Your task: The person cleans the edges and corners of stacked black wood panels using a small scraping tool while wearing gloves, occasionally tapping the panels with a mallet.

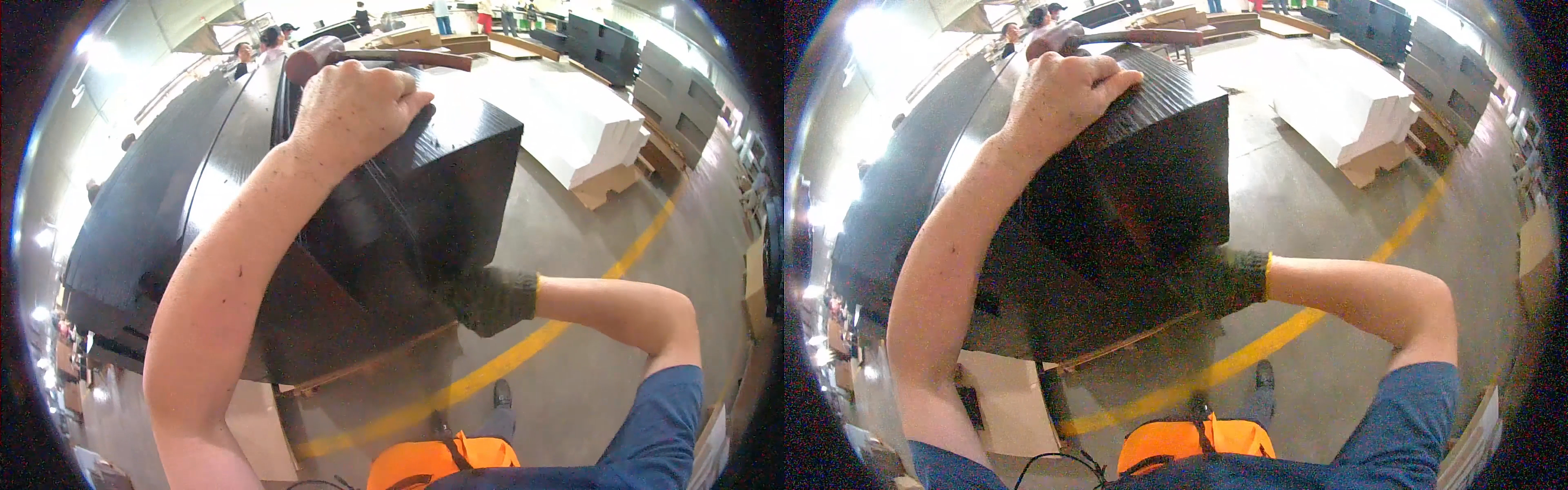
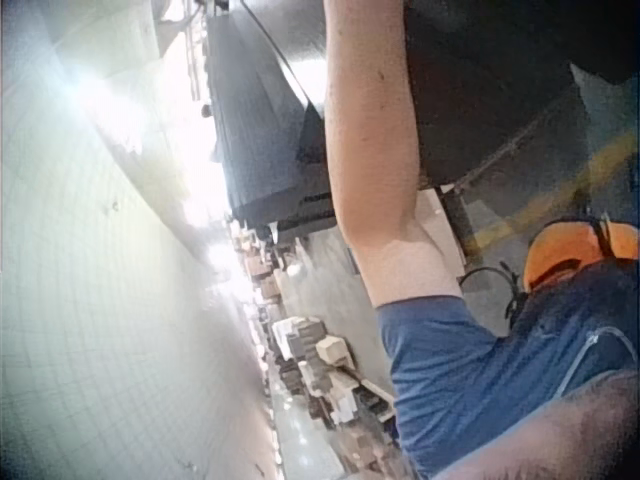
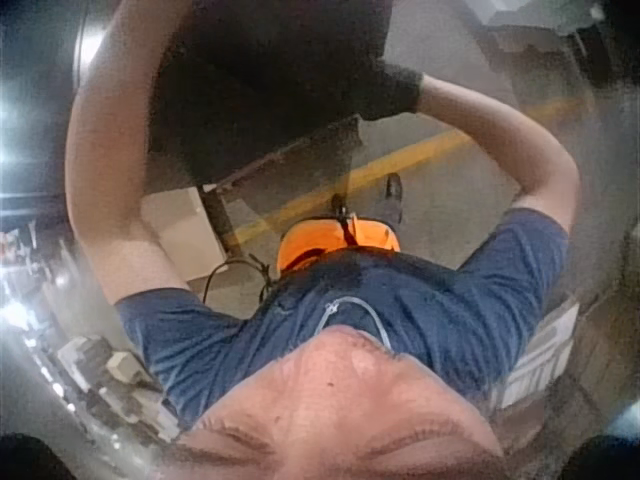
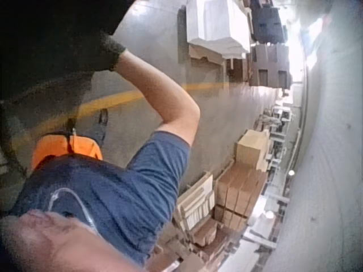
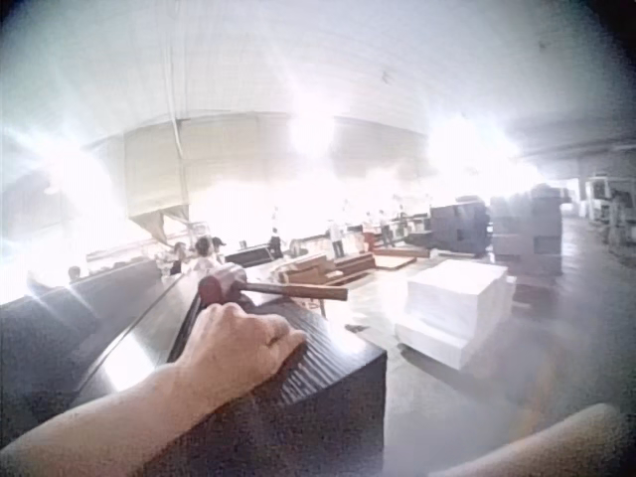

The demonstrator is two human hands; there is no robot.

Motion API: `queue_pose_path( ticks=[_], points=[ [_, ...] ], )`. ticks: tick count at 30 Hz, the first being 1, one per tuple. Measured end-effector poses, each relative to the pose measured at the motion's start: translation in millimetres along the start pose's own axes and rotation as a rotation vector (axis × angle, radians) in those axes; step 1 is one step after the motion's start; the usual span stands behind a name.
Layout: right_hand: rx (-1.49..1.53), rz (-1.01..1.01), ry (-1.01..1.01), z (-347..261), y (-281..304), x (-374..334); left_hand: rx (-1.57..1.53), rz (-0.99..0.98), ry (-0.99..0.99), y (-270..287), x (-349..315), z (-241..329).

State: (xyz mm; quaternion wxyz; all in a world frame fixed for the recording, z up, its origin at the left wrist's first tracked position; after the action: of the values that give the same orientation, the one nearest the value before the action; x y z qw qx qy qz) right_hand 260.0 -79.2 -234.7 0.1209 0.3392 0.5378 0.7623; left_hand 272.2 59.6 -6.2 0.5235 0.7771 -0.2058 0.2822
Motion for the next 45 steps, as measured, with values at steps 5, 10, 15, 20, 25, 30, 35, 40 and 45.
queue_pose_path(
  ticks=[5,10,15,20,25,30,35,40,45],
  points=[
    [-0.278,0.060,-0.075,11.0,53.6,18.3,-0.025,0.047,0.011,3.8,-6.9,-1.2],
    [0.305,-0.043,-0.475,40.0,69.6,37.9,0.021,0.041,-0.008,-0.8,-5.7,0.5],
    [-0.277,0.050,-0.021,-12.2,-31.7,-10.6,-0.025,0.056,-0.023,0.8,-6.2,-2.0],
    [-0.635,0.299,-0.032,5.1,73.3,22.2,-0.019,-0.051,0.035,9.4,0.9,5.9],
    [-0.357,0.064,0.055,-3.9,-14.6,5.6,-0.160,-0.178,0.172,0.8,2.2,-1.8],
    [-0.605,-0.041,0.169,-17.4,-45.6,-12.9,-0.118,-0.245,0.242,-3.6,-1.6,-0.8],
    [-0.254,0.076,-0.217,23.0,53.9,24.0,-0.116,-0.107,0.089,-0.4,-4.1,0.6],
    [-0.405,-0.155,0.052,-17.1,-80.1,-29.7,-0.285,-0.252,0.307,-16.7,-1.7,2.9],
    [-0.515,0.252,-0.066,7.8,14.6,-8.3,-0.118,-0.161,0.145,-3.8,3.6,-0.5]
  ],
)
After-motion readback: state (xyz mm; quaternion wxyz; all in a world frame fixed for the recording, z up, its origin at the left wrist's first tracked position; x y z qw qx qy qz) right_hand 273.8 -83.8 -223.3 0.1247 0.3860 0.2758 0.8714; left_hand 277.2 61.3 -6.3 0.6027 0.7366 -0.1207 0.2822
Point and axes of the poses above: each hand's wrist, its own x-axis towards the middle knuckle, its own y-axis out of the back of the hand, z = x × y, the point moved 8 cm from there along x, towards the middle knuckle, and after that the axes turned 3 degrees about x, right-handed, at the moved point
